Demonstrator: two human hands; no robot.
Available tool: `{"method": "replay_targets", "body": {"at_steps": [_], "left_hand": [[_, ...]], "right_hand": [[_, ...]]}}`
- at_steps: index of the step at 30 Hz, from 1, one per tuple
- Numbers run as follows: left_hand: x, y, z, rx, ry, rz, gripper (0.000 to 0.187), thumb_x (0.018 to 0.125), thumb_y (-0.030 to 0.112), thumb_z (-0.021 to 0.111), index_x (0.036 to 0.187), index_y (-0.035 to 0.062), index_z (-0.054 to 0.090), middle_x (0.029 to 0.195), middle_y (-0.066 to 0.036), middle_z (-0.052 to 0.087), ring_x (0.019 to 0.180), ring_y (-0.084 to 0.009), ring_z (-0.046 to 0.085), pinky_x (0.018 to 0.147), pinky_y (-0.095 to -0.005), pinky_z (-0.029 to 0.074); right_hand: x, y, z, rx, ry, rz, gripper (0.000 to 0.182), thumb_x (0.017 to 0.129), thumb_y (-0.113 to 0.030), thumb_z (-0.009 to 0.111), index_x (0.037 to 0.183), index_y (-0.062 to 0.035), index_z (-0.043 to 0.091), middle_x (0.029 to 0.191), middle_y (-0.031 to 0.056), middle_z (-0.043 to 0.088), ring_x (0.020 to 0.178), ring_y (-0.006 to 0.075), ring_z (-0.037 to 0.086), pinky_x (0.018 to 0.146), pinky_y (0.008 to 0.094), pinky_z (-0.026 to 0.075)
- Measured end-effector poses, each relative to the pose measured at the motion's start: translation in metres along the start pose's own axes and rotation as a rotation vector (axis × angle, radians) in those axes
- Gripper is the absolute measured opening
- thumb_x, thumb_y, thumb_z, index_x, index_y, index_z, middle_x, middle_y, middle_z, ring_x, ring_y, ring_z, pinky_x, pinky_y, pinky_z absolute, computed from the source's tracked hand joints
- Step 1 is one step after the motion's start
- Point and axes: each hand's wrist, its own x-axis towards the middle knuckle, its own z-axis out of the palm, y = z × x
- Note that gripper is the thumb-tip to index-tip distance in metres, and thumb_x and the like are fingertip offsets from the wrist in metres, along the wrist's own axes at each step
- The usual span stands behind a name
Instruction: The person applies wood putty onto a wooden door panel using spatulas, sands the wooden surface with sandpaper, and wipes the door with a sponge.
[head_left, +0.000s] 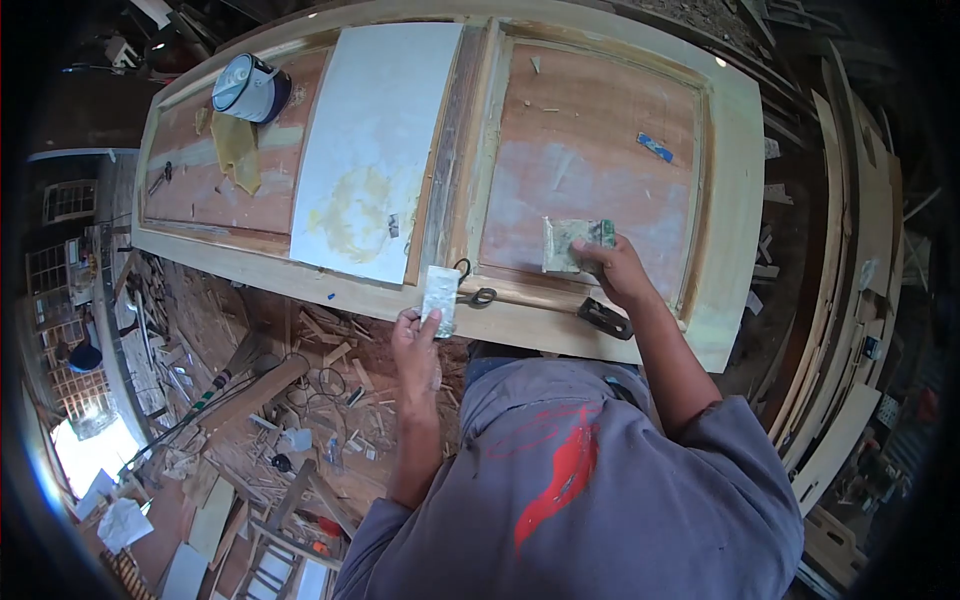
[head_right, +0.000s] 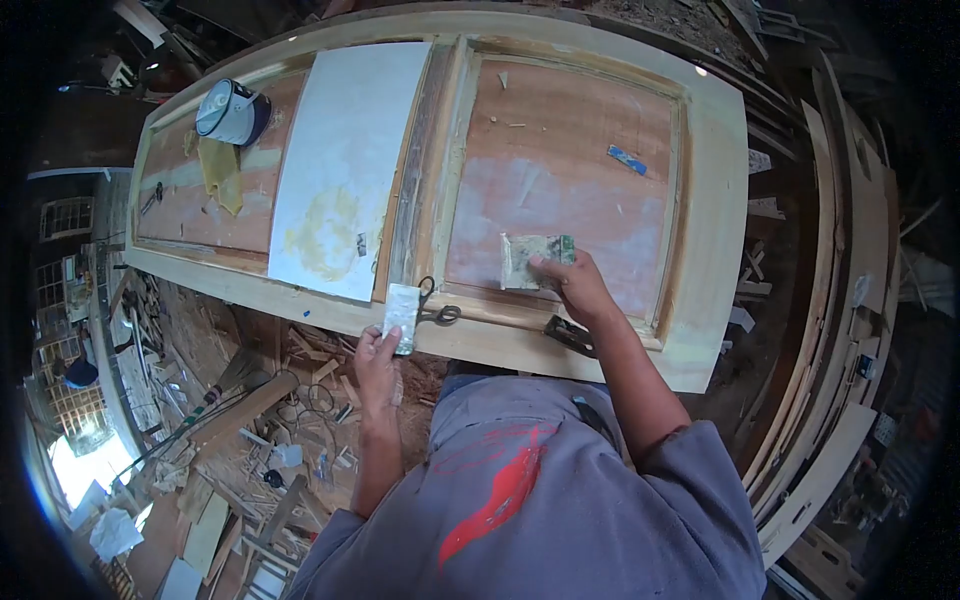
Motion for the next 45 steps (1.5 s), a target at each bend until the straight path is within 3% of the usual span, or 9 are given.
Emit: {"method": "replay_targets", "body": {"at_steps": [10, 18, 19, 25, 31, 34, 37, 40, 45], "left_hand": [[-0.008, 0.036, 0.03, -0.111, -0.194, -0.156, 0.016, 0.094, 0.005, 0.068, 0.105, 0.0043, 0.057, 0.093, -0.006, 0.068, 0.073, -0.0109, 0.065, 0.061, -0.0258, 0.057], [0.005, 0.067, 0.039, -0.102, -0.164, -0.085, 0.016, 0.092, 0.003, 0.065, 0.102, 0.0044, 0.054, 0.086, -0.008, 0.067, 0.065, -0.0121, 0.063, 0.055, -0.0269, 0.055], [0.008, 0.067, 0.037, -0.102, -0.17, -0.066, 0.016, 0.092, 0.003, 0.065, 0.102, 0.0045, 0.053, 0.086, -0.009, 0.066, 0.064, -0.0123, 0.063, 0.055, -0.0269, 0.054], [0.019, 0.083, 0.024, -0.125, -0.264, -0.032, 0.022, 0.09, 0.003, 0.067, 0.1, 0.0049, 0.048, 0.083, -0.008, 0.063, 0.063, -0.0118, 0.061, 0.054, -0.0266, 0.053], [0.035, 0.089, -0.002, -0.138, -0.33, -0.05, 0.023, 0.09, 0.004, 0.068, 0.101, 0.0054, 0.047, 0.084, -0.008, 0.063, 0.063, -0.0117, 0.061, 0.054, -0.0267, 0.053], [0.037, 0.097, -0.017, -0.196, -0.351, -0.014, 0.024, 0.09, 0.005, 0.068, 0.102, 0.0061, 0.048, 0.087, -0.008, 0.063, 0.066, -0.0116, 0.061, 0.054, -0.027, 0.053], [0.037, 0.105, -0.032, -0.088, -0.309, 0.19, 0.023, 0.091, 0.004, 0.068, 0.104, 0.0066, 0.048, 0.091, -0.007, 0.063, 0.069, -0.0106, 0.06, 0.059, -0.0264, 0.053], [0.027, 0.105, -0.048, 0.205, -0.227, 0.477, 0.023, 0.094, 0.01, 0.07, 0.103, 0.0038, 0.049, 0.094, -0.01, 0.068, 0.08, -0.0106, 0.063, 0.07, -0.0295, 0.056], [0.009, 0.113, -0.059, 0.495, -0.305, 1.024, 0.025, 0.09, 0.004, 0.07, 0.106, 0.0031, 0.051, 0.114, -0.022, 0.073, 0.089, -0.0248, 0.069, 0.078, -0.0373, 0.058]], "right_hand": [[-0.032, -0.013, 0.082, -0.346, -0.183, -0.233, 0.035, 0.1, -0.017, 0.07, 0.127, 0.0044, 0.068, 0.114, 0.0039, 0.073, 0.105, 0.0099, 0.062, 0.096, 0.0285, 0.05], [-0.039, 0.013, 0.113, -0.426, -0.218, -0.421, 0.041, 0.096, 0.007, 0.063, 0.135, -0.0029, 0.067, 0.122, 0.0055, 0.073, 0.111, 0.0095, 0.061, 0.098, 0.025, 0.048], [-0.039, 0.013, 0.117, -0.478, -0.23, -0.449, 0.034, 0.098, 0.003, 0.064, 0.132, 0.0003, 0.067, 0.121, 0.0094, 0.074, 0.112, 0.0132, 0.064, 0.101, 0.0295, 0.049], [-0.039, 0.018, 0.138, -0.75, -0.207, -0.626, 0.046, 0.091, 0.011, 0.064, 0.131, -0.0112, 0.07, 0.123, 0.0159, 0.073, 0.111, 0.0271, 0.071, 0.097, 0.0331, 0.053], [-0.041, 0.029, 0.152, -0.991, -0.155, -0.657, 0.04, 0.09, 0.009, 0.065, 0.127, -0.0076, 0.071, 0.119, 0.015, 0.074, 0.107, 0.0298, 0.072, 0.094, 0.0357, 0.055], [-0.043, 0.032, 0.155, -1.184, -0.169, -0.737, 0.057, 0.081, 0.011, 0.065, 0.132, -0.0138, 0.068, 0.119, 0.0164, 0.073, 0.105, 0.0309, 0.071, 0.093, 0.0362, 0.055], [-0.05, 0.048, 0.162, -1.025, -0.044, -0.576, 0.035, 0.092, 0.004, 0.066, 0.125, -0.0043, 0.07, 0.114, 0.0136, 0.076, 0.103, 0.0239, 0.072, 0.091, 0.0341, 0.055], [-0.065, 0.039, 0.192, -0.232, 0.089, -0.142, 0.024, 0.095, -0.002, 0.065, 0.119, 0.0001, 0.07, 0.11, 0.0107, 0.075, 0.101, 0.0193, 0.072, 0.09, 0.0321, 0.055], [-0.083, 0.045, 0.234, 0.26, 0.025, -0.086, 0.024, 0.096, -0.004, 0.064, 0.118, 0.0069, 0.065, 0.112, 0.0114, 0.072, 0.1, 0.0197, 0.071, 0.092, 0.0352, 0.057]]}}
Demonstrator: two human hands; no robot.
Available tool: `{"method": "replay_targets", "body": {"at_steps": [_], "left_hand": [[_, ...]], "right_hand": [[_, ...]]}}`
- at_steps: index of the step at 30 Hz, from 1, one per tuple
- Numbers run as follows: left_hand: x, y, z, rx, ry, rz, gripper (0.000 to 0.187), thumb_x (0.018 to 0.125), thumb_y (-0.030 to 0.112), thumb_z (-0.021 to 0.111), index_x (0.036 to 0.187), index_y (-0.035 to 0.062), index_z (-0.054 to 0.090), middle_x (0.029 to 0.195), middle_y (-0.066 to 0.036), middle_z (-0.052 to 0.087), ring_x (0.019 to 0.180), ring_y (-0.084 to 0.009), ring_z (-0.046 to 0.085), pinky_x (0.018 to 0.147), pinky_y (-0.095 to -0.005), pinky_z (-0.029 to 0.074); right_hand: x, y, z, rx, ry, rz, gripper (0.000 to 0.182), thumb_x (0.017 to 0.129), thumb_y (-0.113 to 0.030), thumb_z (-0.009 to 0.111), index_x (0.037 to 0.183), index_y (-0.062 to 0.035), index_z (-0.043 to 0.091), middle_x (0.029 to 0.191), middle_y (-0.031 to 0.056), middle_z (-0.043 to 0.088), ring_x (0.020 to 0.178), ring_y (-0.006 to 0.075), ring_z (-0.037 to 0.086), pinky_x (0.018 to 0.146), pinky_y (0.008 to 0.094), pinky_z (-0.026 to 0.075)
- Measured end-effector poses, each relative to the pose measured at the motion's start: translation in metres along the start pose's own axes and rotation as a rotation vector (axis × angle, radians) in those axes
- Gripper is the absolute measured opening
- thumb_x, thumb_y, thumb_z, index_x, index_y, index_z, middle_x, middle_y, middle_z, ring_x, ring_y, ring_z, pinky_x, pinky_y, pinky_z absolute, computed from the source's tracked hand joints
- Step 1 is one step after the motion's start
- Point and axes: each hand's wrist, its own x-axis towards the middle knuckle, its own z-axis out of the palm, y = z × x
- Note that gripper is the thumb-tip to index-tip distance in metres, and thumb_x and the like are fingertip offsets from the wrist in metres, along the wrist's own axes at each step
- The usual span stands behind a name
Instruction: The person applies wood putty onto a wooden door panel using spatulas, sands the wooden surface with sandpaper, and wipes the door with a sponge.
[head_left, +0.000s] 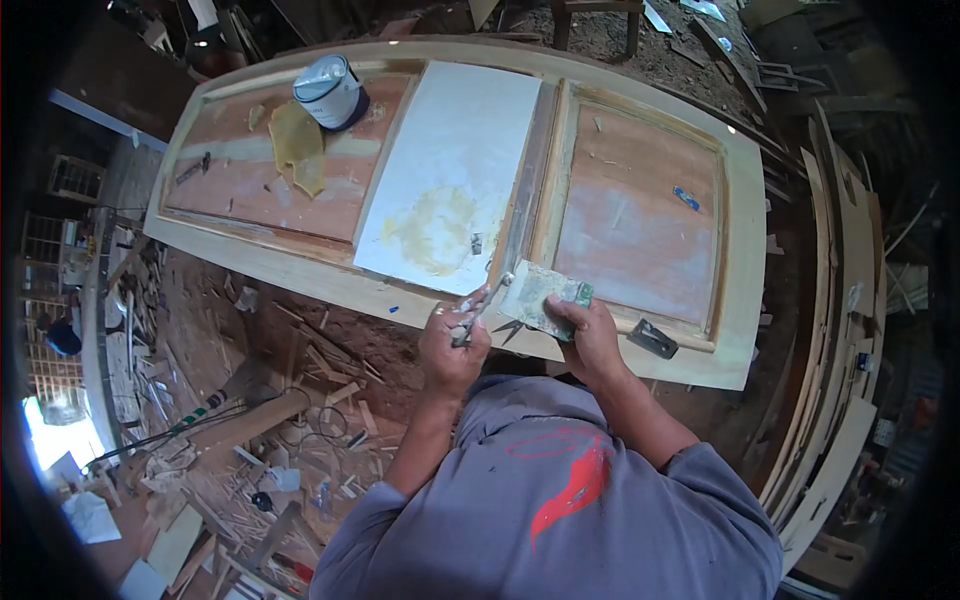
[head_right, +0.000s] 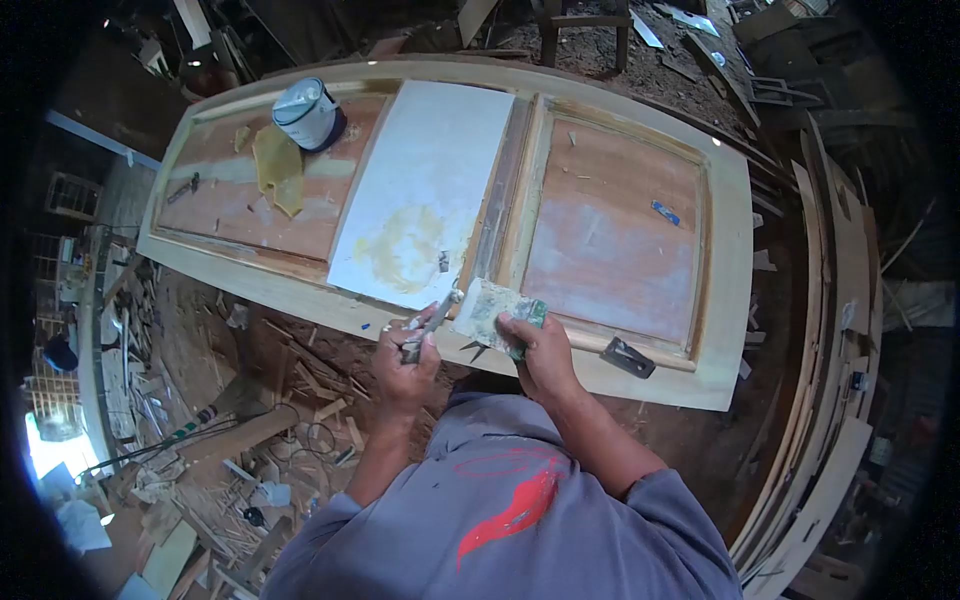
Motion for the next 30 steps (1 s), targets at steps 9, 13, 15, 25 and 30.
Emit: {"method": "replay_targets", "body": {"at_steps": [9, 13, 15, 25, 30], "left_hand": [[-0.034, 0.034, -0.052, 0.24, -0.233, 0.317, 0.027, 0.085, 0.0, 0.072, 0.105, 0.0035, 0.055, 0.12, -0.022, 0.072, 0.087, -0.0319, 0.068, 0.075, -0.0397, 0.057], [-0.066, 0.012, -0.068, 0.217, -0.278, 0.109, 0.018, 0.09, 0.003, 0.07, 0.102, 0.0018, 0.056, 0.123, -0.025, 0.07, 0.092, -0.0308, 0.07, 0.079, -0.0374, 0.056], [-0.074, 0.007, -0.078, 0.172, -0.227, -0.046, 0.017, 0.09, 0.004, 0.069, 0.1, 0.0011, 0.056, 0.125, -0.025, 0.069, 0.096, -0.0303, 0.07, 0.082, -0.0374, 0.056], [-0.002, -0.094, -0.114, 0.199, -0.138, -0.201, 0.021, 0.084, 0.005, 0.069, 0.097, 0.0012, 0.053, 0.128, -0.025, 0.065, 0.102, -0.0304, 0.066, 0.087, -0.0404, 0.053], [0.057, -0.12, -0.092, 0.186, -0.195, -0.261, 0.02, 0.085, 0.003, 0.067, 0.096, 0.0012, 0.051, 0.127, -0.023, 0.063, 0.095, -0.0255, 0.064, 0.08, -0.0371, 0.052]], "right_hand": [[-0.052, 0.038, 0.007, 0.268, -0.202, 0.049, 0.031, 0.096, -0.005, 0.064, 0.124, 0.0083, 0.061, 0.116, 0.0145, 0.071, 0.105, 0.0225, 0.071, 0.096, 0.0356, 0.057], [-0.073, 0.017, 0.009, 0.239, -0.2, -0.114, 0.031, 0.096, -0.005, 0.065, 0.124, 0.0065, 0.061, 0.117, 0.014, 0.071, 0.107, 0.021, 0.07, 0.099, 0.0347, 0.055], [-0.058, -0.001, 0.001, 0.187, -0.069, -0.303, 0.029, 0.095, -0.006, 0.065, 0.122, 0.0041, 0.064, 0.113, 0.0103, 0.073, 0.103, 0.0193, 0.07, 0.098, 0.0335, 0.053], [0.199, -0.125, -0.184, -1.087, 0.78, -0.625, 0.027, 0.095, -0.014, 0.067, 0.12, -0.0042, 0.072, 0.104, 0.0141, 0.075, 0.093, 0.0272, 0.071, 0.087, 0.0372, 0.053], [0.281, -0.169, -0.191, -1.565, 0.789, -0.707, 0.028, 0.095, -0.012, 0.064, 0.122, -0.0095, 0.072, 0.113, 0.0185, 0.073, 0.103, 0.0388, 0.069, 0.092, 0.0421, 0.052]]}}
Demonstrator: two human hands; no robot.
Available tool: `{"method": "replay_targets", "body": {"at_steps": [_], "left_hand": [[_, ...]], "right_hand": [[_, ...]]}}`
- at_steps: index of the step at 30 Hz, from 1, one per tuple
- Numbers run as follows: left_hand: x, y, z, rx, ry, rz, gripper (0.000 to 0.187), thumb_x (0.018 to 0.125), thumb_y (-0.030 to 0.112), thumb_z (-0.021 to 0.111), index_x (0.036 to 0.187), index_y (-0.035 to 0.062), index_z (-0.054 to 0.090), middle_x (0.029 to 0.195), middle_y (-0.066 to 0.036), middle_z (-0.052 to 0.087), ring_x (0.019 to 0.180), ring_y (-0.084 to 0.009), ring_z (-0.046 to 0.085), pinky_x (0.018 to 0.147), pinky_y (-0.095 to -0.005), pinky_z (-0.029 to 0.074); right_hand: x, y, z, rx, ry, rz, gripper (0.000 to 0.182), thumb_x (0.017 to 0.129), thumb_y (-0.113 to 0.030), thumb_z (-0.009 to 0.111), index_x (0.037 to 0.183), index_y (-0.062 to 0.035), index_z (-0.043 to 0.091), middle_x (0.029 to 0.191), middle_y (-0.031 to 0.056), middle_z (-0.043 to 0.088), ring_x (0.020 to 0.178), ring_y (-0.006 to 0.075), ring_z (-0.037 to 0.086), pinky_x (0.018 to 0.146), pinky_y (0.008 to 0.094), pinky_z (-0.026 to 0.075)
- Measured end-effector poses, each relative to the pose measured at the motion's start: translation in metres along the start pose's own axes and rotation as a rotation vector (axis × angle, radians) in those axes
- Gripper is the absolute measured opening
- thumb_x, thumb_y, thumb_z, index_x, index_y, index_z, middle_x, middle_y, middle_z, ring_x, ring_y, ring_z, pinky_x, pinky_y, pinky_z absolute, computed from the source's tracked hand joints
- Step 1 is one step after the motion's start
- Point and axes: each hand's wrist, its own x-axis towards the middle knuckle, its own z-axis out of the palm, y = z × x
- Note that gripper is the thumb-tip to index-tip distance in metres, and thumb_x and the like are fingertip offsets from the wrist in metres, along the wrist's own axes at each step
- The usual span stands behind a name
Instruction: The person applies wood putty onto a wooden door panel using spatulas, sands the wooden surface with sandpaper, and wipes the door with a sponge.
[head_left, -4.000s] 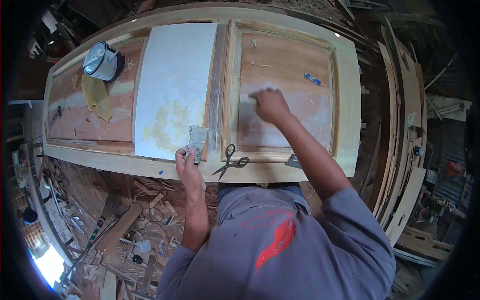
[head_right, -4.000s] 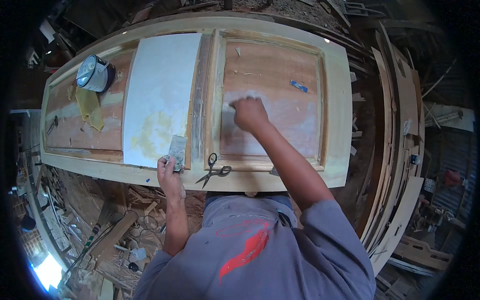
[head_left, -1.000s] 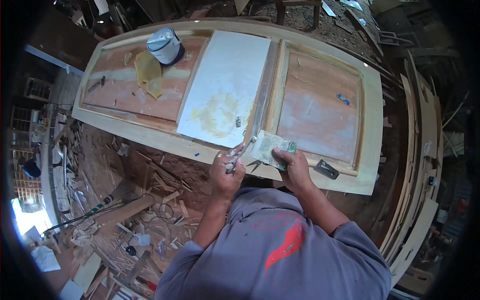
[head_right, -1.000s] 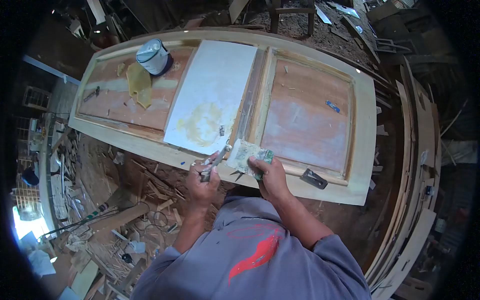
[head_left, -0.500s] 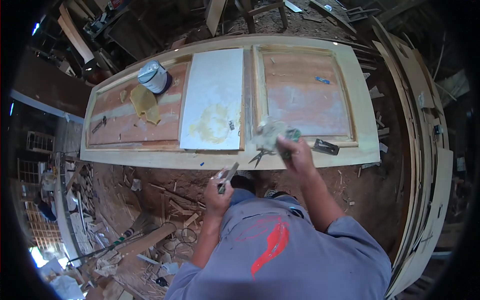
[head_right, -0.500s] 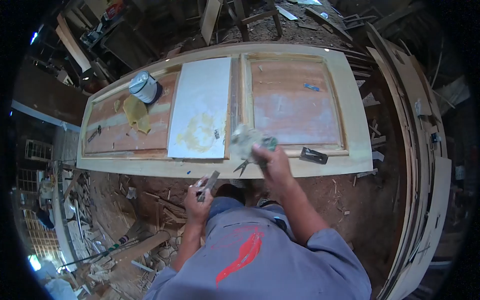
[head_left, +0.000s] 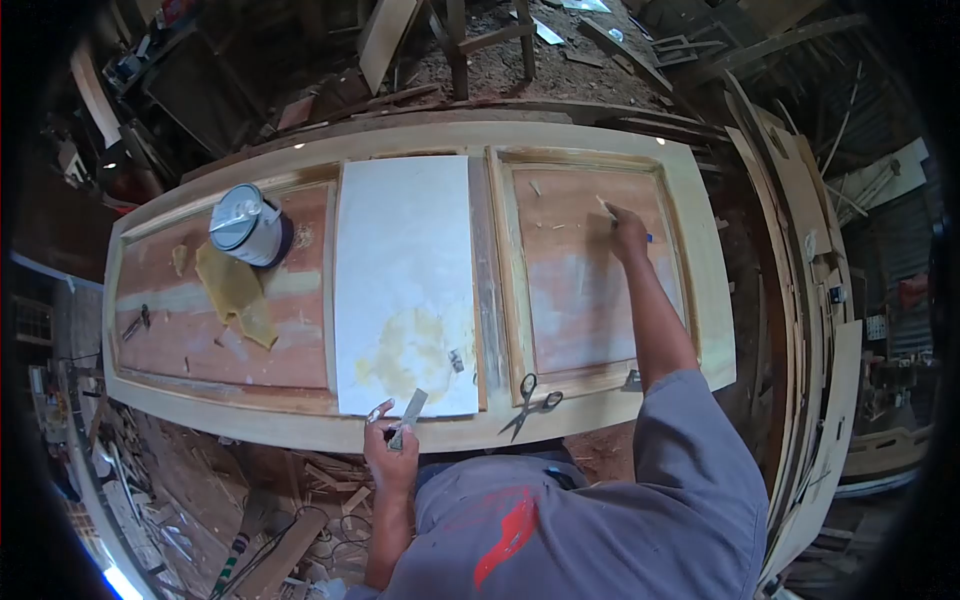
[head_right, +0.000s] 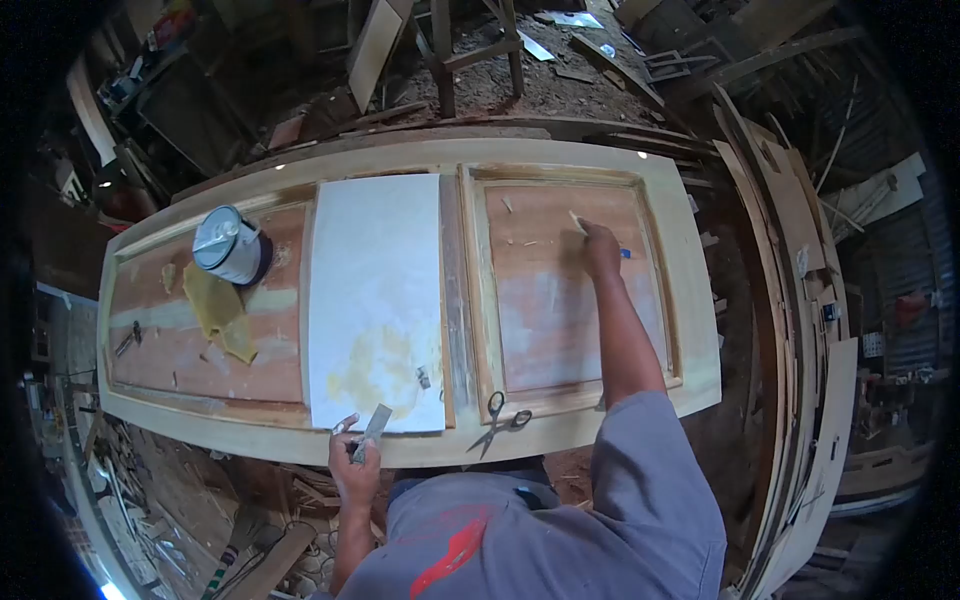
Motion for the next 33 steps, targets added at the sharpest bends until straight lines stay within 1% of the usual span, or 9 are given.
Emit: {"method": "replay_targets", "body": {"at_steps": [5, 8, 13, 16, 21, 25, 29, 30, 33], "left_hand": [[0.035, 0.013, 0.018, -0.047, -0.093, -0.099, 0.018, 0.083, 0.0, 0.068, 0.094, -0.0005, 0.054, 0.125, -0.024, 0.063, 0.098, -0.0331, 0.065, 0.083, -0.0387, 0.053], [0.043, 0.011, 0.04, -0.045, -0.101, 0.004, 0.019, 0.082, -0.001, 0.069, 0.094, -0.0003, 0.054, 0.125, -0.024, 0.064, 0.097, -0.0327, 0.065, 0.082, -0.0383, 0.053], [0.05, 0.041, 0.061, -0.101, -0.2, 0.012, 0.019, 0.086, 0.001, 0.067, 0.097, 0.0016, 0.052, 0.129, -0.024, 0.061, 0.101, -0.0223, 0.063, 0.085, -0.0334, 0.052], [0.038, 0.054, 0.072, -0.067, -0.145, -0.018, 0.019, 0.085, 0.0, 0.068, 0.096, 0.0012, 0.052, 0.127, -0.023, 0.062, 0.097, -0.0236, 0.063, 0.082, -0.0337, 0.051], [0.002, 0.077, 0.091, -0.111, -0.077, -0.225, 0.02, 0.085, 0.0, 0.067, 0.098, 0.0011, 0.051, 0.127, -0.023, 0.062, 0.104, -0.0248, 0.063, 0.088, -0.0353, 0.05], [-0.01, 0.095, 0.128, -0.087, -0.089, -0.148, 0.02, 0.085, 0.0, 0.066, 0.098, 0.0012, 0.051, 0.127, -0.023, 0.062, 0.109, -0.0264, 0.062, 0.092, -0.0378, 0.049], [-0.014, 0.11, 0.15, -0.08, -0.039, -0.052, 0.021, 0.084, 0.001, 0.068, 0.097, 0.0008, 0.052, 0.126, -0.024, 0.062, 0.106, -0.0285, 0.064, 0.087, -0.0377, 0.051], [-0.018, 0.113, 0.156, -0.083, -0.02, -0.034, 0.022, 0.084, 0.002, 0.069, 0.097, 0.0006, 0.052, 0.126, -0.024, 0.063, 0.104, -0.0293, 0.065, 0.084, -0.0371, 0.053], [-0.032, 0.115, 0.17, -0.095, -0.012, -0.104, 0.02, 0.084, 0.001, 0.068, 0.096, 0.0006, 0.051, 0.125, -0.026, 0.062, 0.106, -0.0319, 0.064, 0.087, -0.0386, 0.052]], "right_hand": [[-0.027, 0.006, 0.046, -0.223, -0.038, -0.182, 0.041, 0.087, 0.0, 0.058, 0.123, -0.0126, 0.074, 0.117, 0.0173, 0.072, 0.111, 0.0393, 0.066, 0.101, 0.0456, 0.05], [-0.026, 0.0, -0.001, -0.276, -0.392, -0.18, 0.048, 0.082, 0.004, 0.055, 0.122, -0.0127, 0.074, 0.117, 0.0185, 0.073, 0.112, 0.0393, 0.066, 0.099, 0.0456, 0.052], [0.021, -0.016, -0.039, -0.325, -0.6, -0.044, 0.046, 0.082, 0.001, 0.058, 0.123, -0.0131, 0.074, 0.114, 0.0196, 0.073, 0.111, 0.0382, 0.067, 0.097, 0.047, 0.053], [0.05, -0.016, -0.038, -0.153, -0.424, -0.071, 0.043, 0.082, -0.001, 0.06, 0.122, -0.0117, 0.074, 0.114, 0.0205, 0.072, 0.11, 0.038, 0.068, 0.097, 0.0473, 0.052], [0.023, 0.001, -0.016, -0.231, -0.563, -0.243, 0.046, 0.081, 0.002, 0.058, 0.121, -0.0122, 0.075, 0.114, 0.0215, 0.072, 0.11, 0.0393, 0.067, 0.098, 0.0475, 0.052], [0.003, 0.022, -0.031, -0.161, -0.631, -0.347, 0.042, 0.083, 0.0, 0.058, 0.118, -0.015, 0.077, 0.116, 0.0227, 0.071, 0.11, 0.0404, 0.067, 0.095, 0.0488, 0.054], [0.051, 0.024, -0.062, -0.141, -0.541, -0.283, 0.047, 0.084, -0.001, 0.06, 0.127, -0.0171, 0.074, 0.114, 0.0214, 0.072, 0.111, 0.0408, 0.067, 0.097, 0.0474, 0.053], [0.068, 0.049, -0.045, -0.105, -0.362, -0.328, 0.039, 0.087, -0.01, 0.062, 0.123, -0.0155, 0.074, 0.112, 0.0193, 0.073, 0.109, 0.0412, 0.068, 0.097, 0.0476, 0.054], [0.077, 0.067, -0.017, -0.298, -0.547, -0.187, 0.039, 0.086, -0.01, 0.061, 0.123, -0.0117, 0.074, 0.121, 0.0195, 0.071, 0.115, 0.0377, 0.066, 0.101, 0.0465, 0.051]]}}
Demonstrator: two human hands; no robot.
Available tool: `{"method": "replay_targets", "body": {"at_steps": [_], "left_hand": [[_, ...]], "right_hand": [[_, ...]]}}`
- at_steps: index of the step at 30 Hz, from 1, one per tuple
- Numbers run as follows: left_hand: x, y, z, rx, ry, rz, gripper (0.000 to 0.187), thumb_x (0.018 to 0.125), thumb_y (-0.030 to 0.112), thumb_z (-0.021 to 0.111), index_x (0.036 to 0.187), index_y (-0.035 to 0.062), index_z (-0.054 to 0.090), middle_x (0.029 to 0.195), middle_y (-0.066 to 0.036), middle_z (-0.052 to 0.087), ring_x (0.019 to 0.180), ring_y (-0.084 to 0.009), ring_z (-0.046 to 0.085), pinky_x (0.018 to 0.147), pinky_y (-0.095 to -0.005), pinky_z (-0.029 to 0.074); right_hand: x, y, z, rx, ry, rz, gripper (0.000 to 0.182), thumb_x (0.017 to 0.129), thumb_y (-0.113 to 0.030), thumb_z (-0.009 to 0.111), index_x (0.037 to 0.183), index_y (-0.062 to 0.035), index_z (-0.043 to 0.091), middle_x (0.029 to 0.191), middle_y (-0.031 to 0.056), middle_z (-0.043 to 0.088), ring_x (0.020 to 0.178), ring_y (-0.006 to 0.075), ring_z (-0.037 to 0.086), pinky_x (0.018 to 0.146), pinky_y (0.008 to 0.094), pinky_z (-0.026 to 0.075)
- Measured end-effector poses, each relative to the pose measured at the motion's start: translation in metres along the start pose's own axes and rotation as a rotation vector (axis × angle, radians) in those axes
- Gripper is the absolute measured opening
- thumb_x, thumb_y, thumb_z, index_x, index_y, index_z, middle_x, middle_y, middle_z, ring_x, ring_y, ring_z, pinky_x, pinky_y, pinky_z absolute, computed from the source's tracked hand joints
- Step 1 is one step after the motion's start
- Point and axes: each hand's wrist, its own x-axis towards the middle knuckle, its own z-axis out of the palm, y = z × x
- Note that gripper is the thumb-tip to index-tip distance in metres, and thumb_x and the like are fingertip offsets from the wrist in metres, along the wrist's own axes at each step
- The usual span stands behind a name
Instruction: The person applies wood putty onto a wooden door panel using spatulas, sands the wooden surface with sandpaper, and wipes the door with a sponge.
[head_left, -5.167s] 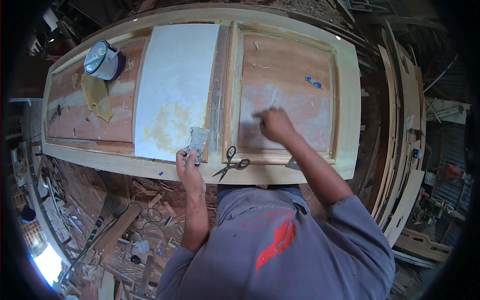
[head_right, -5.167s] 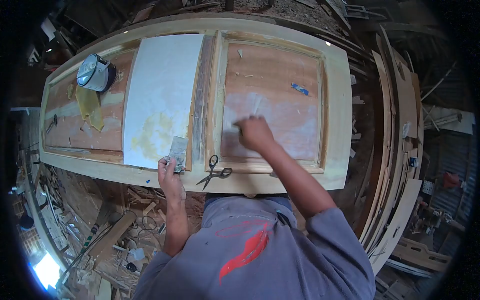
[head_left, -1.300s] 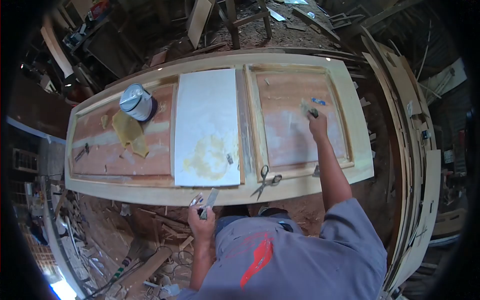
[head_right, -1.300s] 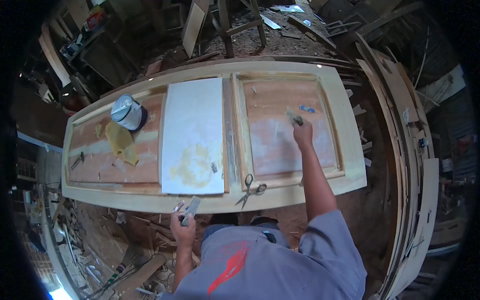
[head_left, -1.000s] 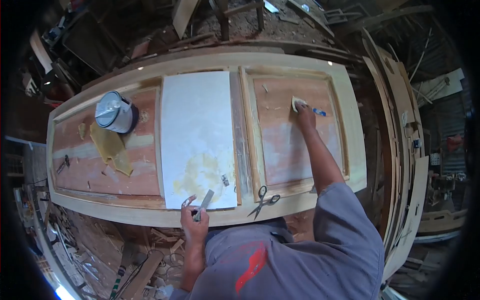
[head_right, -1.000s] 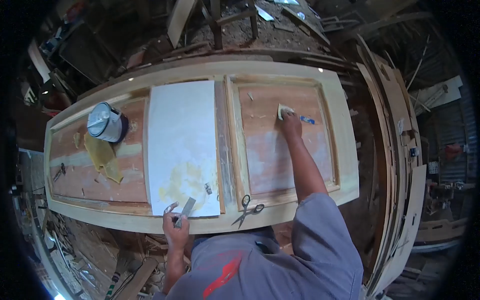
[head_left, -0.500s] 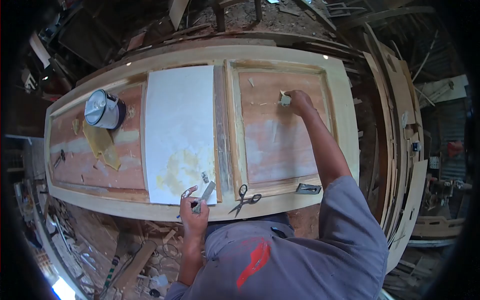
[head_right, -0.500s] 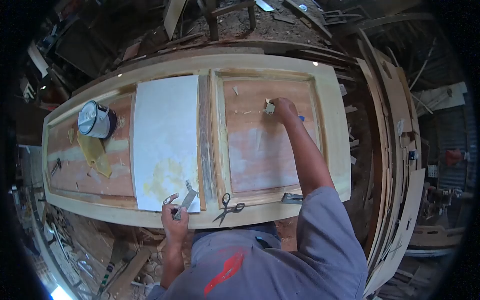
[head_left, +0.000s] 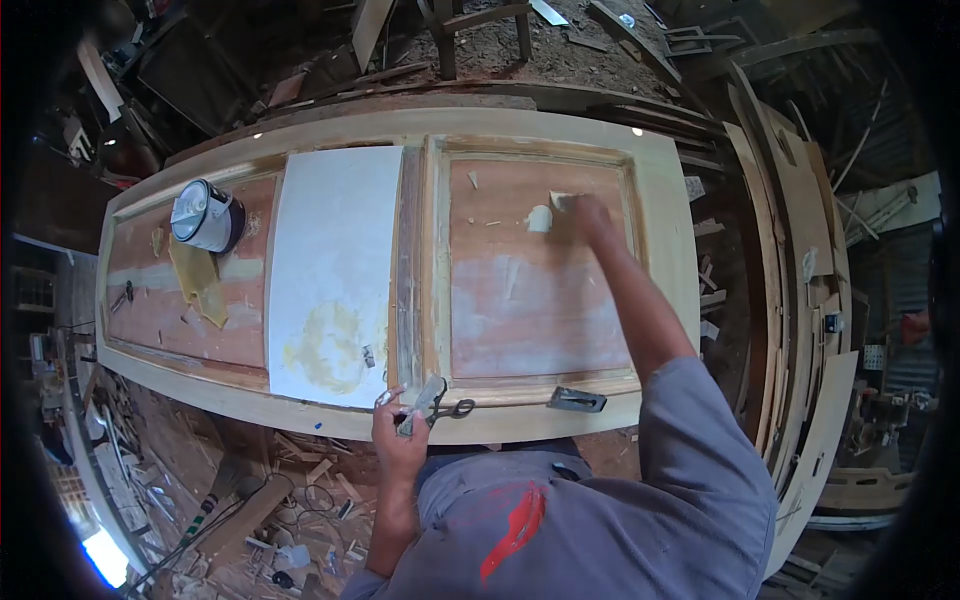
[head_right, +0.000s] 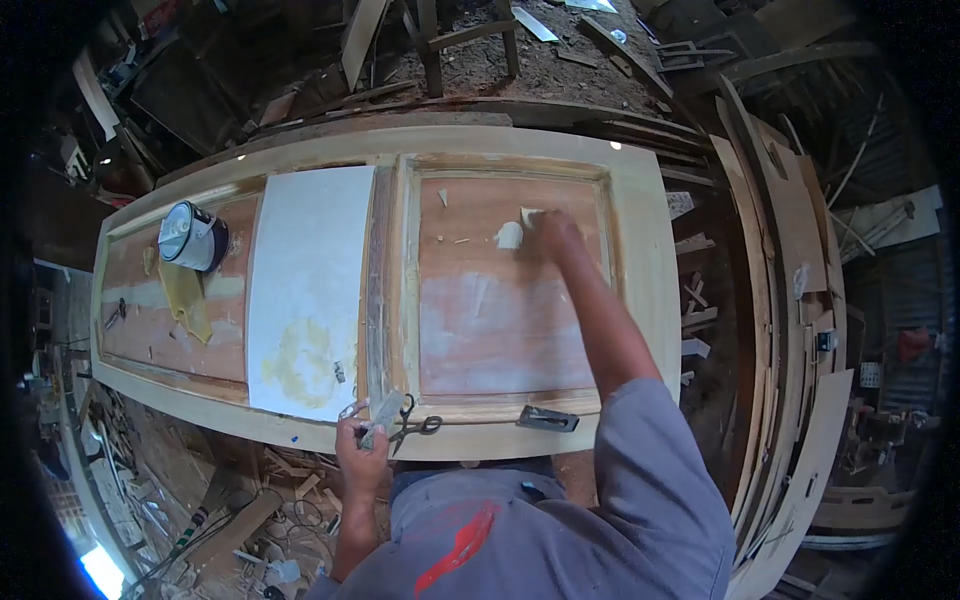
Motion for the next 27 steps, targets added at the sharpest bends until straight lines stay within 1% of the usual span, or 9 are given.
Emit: {"method": "replay_targets", "body": {"at_steps": [1, 4, 6, 7, 10, 13, 18, 22, 27], "left_hand": [[0.001, 0.0, 0.004, 0.008, 0.005, 0.003, 0.02, 0.084, 0.001, 0.068, 0.096, 0.0005, 0.051, 0.125, -0.026, 0.062, 0.107, -0.032, 0.064, 0.088, -0.0389, 0.052], [-0.014, 0.006, 0.014, 0.009, 0.003, -0.03, 0.02, 0.084, 0.001, 0.068, 0.095, 0.0005, 0.051, 0.125, -0.027, 0.062, 0.109, -0.0324, 0.063, 0.091, -0.0397, 0.05], [-0.006, 0.011, 0.027, -0.025, 0.004, -0.029, 0.02, 0.084, 0.0, 0.068, 0.095, 0.0005, 0.052, 0.125, -0.026, 0.062, 0.109, -0.0326, 0.063, 0.092, -0.04, 0.05], [-0.005, 0.01, 0.028, 0.039, -0.026, 0.011, 0.021, 0.087, 0.003, 0.068, 0.097, 0.0018, 0.049, 0.13, -0.022, 0.06, 0.1, -0.0201, 0.062, 0.085, -0.0334, 0.052], [0.0, 0.03, 0.033, 0.032, -0.009, 0.019, 0.021, 0.087, 0.003, 0.068, 0.096, 0.0017, 0.049, 0.13, -0.022, 0.06, 0.099, -0.0196, 0.061, 0.084, -0.033, 0.052], [-0.003, 0.024, 0.034, 0.025, 0.004, -0.011, 0.02, 0.087, 0.003, 0.068, 0.095, 0.0017, 0.049, 0.129, -0.022, 0.06, 0.1, -0.0201, 0.061, 0.085, -0.0335, 0.052], [-0.003, 0.027, 0.038, 0.038, 0.069, 0.016, 0.02, 0.086, 0.003, 0.069, 0.094, 0.0012, 0.05, 0.126, -0.024, 0.062, 0.102, -0.0256, 0.063, 0.084, -0.0359, 0.052], [0.001, 0.022, 0.038, 0.015, 0.039, -0.04, 0.02, 0.086, 0.003, 0.069, 0.093, 0.0016, 0.05, 0.124, -0.026, 0.062, 0.108, -0.0307, 0.063, 0.089, -0.0395, 0.051], [0.008, 0.015, 0.036, 0.016, 0.012, 0.005, 0.022, 0.087, 0.004, 0.069, 0.097, 0.0026, 0.049, 0.129, -0.022, 0.061, 0.094, -0.0172, 0.06, 0.081, -0.032, 0.051]], "right_hand": [[-0.019, -0.004, 0.022, 0.043, 0.217, -0.121, 0.034, 0.088, -0.015, 0.061, 0.119, -0.0125, 0.075, 0.123, 0.0178, 0.071, 0.115, 0.0372, 0.066, 0.101, 0.0456, 0.051], [-0.05, -0.001, 0.036, 0.131, 0.243, -0.165, 0.034, 0.086, -0.015, 0.064, 0.118, -0.013, 0.076, 0.122, 0.0167, 0.072, 0.113, 0.0371, 0.067, 0.103, 0.0443, 0.051], [-0.048, 0.006, 0.011, 0.105, 0.025, -0.142, 0.035, 0.084, -0.015, 0.065, 0.118, -0.0127, 0.076, 0.121, 0.0171, 0.072, 0.113, 0.037, 0.067, 0.101, 0.0448, 0.051], [-0.04, 0.009, -0.004, 0.089, -0.081, -0.137, 0.036, 0.084, -0.014, 0.066, 0.118, -0.0125, 0.076, 0.121, 0.0173, 0.072, 0.113, 0.0369, 0.067, 0.101, 0.045, 0.052], [-0.006, 0.015, -0.043, 0.011, -0.108, -0.14, 0.038, 0.082, -0.011, 0.064, 0.119, -0.0116, 0.075, 0.113, 0.0181, 0.074, 0.109, 0.0374, 0.068, 0.098, 0.0464, 0.053], [0.003, 0.02, -0.045, 0.067, 0.155, -0.143, 0.038, 0.08, -0.01, 0.066, 0.117, -0.0125, 0.076, 0.11, 0.0184, 0.074, 0.107, 0.0375, 0.068, 0.094, 0.0476, 0.054], [-0.017, 0.049, 0.002, -0.001, -0.04, -0.244, 0.041, 0.08, -0.007, 0.065, 0.12, -0.0129, 0.076, 0.116, 0.018, 0.073, 0.111, 0.0376, 0.067, 0.094, 0.0475, 0.054], [-0.039, 0.027, -0.08, 0.154, -0.271, -0.043, 0.045, 0.082, 0.002, 0.059, 0.122, -0.0115, 0.074, 0.12, 0.0181, 0.072, 0.113, 0.037, 0.067, 0.098, 0.0466, 0.053], [-0.036, 0.089, 0.016, 0.08, 0.386, -0.184, 0.038, 0.086, -0.001, 0.059, 0.118, -0.0131, 0.075, 0.115, 0.0193, 0.073, 0.111, 0.0377, 0.068, 0.099, 0.0445, 0.053]]}}
